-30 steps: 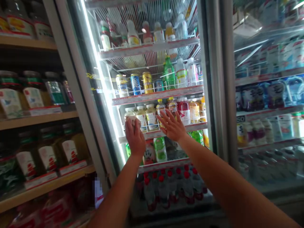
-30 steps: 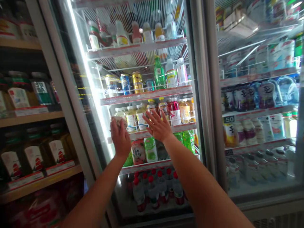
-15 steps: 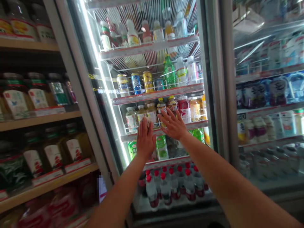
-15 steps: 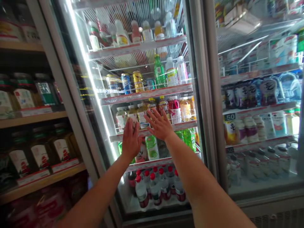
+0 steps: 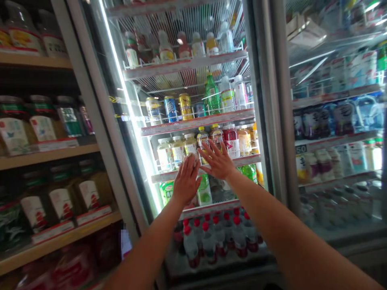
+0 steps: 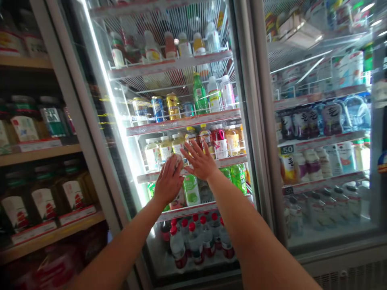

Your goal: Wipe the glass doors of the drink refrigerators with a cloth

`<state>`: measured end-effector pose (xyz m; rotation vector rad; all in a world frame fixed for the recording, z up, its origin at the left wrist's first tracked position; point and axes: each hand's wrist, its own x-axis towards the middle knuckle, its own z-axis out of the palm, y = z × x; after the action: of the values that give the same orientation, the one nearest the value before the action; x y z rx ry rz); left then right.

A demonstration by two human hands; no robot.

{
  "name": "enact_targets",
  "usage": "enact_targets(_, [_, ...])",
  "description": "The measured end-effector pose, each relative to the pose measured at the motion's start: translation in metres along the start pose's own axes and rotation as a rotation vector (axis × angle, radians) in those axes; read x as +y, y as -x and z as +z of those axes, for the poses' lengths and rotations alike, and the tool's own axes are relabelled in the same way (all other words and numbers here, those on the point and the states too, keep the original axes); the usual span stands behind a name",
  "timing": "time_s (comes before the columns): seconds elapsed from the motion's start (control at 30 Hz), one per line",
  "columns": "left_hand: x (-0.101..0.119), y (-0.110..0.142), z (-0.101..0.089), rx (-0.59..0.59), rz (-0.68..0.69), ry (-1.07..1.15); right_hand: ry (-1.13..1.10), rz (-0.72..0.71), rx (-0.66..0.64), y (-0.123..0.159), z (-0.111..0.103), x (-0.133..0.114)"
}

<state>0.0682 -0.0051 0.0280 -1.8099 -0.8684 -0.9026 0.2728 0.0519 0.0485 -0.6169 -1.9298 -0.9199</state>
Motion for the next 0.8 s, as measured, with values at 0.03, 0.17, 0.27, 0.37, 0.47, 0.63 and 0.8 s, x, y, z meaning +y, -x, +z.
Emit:
enact_targets(0.03, [-0.004, 0.004, -0.001, -0.016, 0.014, -0.007, -0.001, 0.003, -0.006, 0.000, 0.000, 0.000])
enact_targets(0.17, [-0.030, -0.017, -0.012, 0.120, -0.170, 0.011, 0.019, 0.003, -0.007, 0.000, -0.001, 0.000])
enact_targets(0.27, [-0.031, -0.037, -0.015, 0.208, -0.282, 0.023, 0.019, 0.001, -0.006, 0.000, 0.000, 0.000])
enact_targets(0.37, [-0.017, -0.034, -0.010, 0.117, -0.159, 0.073, 0.001, 0.005, -0.009, 0.000, -0.001, 0.000])
enact_targets(0.47, [-0.014, -0.029, -0.009, 0.031, -0.047, 0.074, -0.011, 0.013, -0.011, -0.001, -0.003, -0.001])
enact_targets(0.63, [-0.036, -0.055, -0.020, 0.210, -0.248, 0.038, -0.009, 0.014, -0.015, -0.001, -0.006, -0.001])
enact_targets(0.8, [-0.016, -0.059, -0.014, 0.104, -0.091, 0.107, 0.006, -0.036, 0.035, 0.001, -0.002, 0.002])
